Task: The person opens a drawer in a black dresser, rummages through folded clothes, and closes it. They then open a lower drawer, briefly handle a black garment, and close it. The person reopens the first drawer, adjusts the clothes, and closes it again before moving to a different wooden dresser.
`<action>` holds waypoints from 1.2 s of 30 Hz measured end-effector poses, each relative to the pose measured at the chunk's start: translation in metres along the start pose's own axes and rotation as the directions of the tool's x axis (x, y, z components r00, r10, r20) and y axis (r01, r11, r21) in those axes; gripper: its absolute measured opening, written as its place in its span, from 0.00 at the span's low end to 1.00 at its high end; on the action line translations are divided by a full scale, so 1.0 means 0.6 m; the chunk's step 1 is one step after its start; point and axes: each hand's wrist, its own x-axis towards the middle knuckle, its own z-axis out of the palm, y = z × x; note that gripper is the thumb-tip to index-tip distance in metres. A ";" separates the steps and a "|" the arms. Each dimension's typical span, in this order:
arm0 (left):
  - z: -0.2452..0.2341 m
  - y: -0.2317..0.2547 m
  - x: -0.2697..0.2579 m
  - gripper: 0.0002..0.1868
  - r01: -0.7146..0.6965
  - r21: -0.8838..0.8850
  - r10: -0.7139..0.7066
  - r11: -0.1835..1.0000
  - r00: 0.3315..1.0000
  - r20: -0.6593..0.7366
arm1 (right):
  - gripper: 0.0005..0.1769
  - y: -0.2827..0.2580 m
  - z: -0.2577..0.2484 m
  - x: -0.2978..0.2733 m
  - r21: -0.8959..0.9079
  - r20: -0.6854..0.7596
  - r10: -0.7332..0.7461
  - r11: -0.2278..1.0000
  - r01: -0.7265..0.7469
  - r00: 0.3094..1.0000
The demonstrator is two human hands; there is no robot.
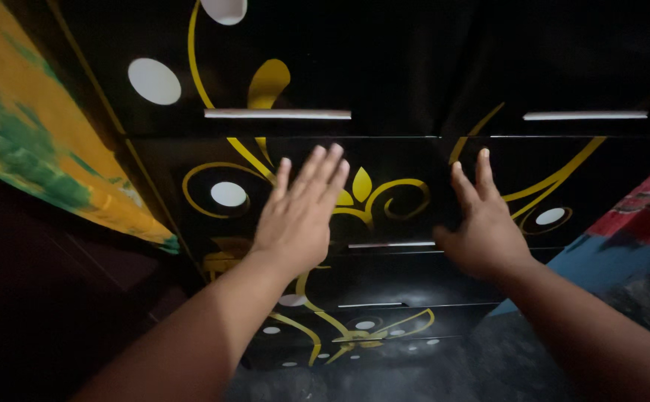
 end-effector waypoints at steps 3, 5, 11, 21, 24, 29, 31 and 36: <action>0.002 -0.004 -0.005 0.42 0.088 -0.178 -0.121 0.980 0.976 -0.184 | 0.56 0.010 -0.003 0.001 -0.026 -0.127 -0.035 0.999 0.032 0.991; -0.001 -0.013 -0.006 0.41 0.135 -0.233 -0.198 0.963 0.942 -0.271 | 0.52 0.012 -0.007 0.006 -0.057 -0.235 -0.103 0.994 0.092 0.967; -0.025 -0.046 0.014 0.39 0.223 -0.130 -0.249 0.966 0.938 -0.242 | 0.42 0.020 -0.032 0.035 -0.116 -0.379 -0.225 0.974 0.196 0.898; -0.051 -0.056 0.028 0.31 0.180 -0.160 -0.215 0.971 0.947 -0.239 | 0.44 0.049 -0.001 0.030 0.030 -0.325 -0.132 0.988 0.150 0.936; -0.046 -0.050 0.025 0.31 0.197 -0.175 -0.238 0.965 0.937 -0.257 | 0.47 0.065 0.017 0.018 0.045 -0.220 -0.045 0.997 0.056 0.974; -0.048 -0.041 0.024 0.33 0.220 -0.166 -0.255 0.961 0.939 -0.230 | 0.49 0.098 0.044 0.003 -0.017 -0.095 -0.003 1.000 0.001 0.995; -0.046 -0.037 0.021 0.34 0.216 -0.154 -0.249 0.964 0.939 -0.239 | 0.48 0.110 0.064 -0.004 0.004 -0.041 0.029 1.000 -0.029 0.999; -0.040 -0.037 0.017 0.35 0.213 -0.146 -0.241 0.966 0.946 -0.216 | 0.35 0.158 0.136 0.003 0.243 0.326 0.218 0.921 -0.304 0.920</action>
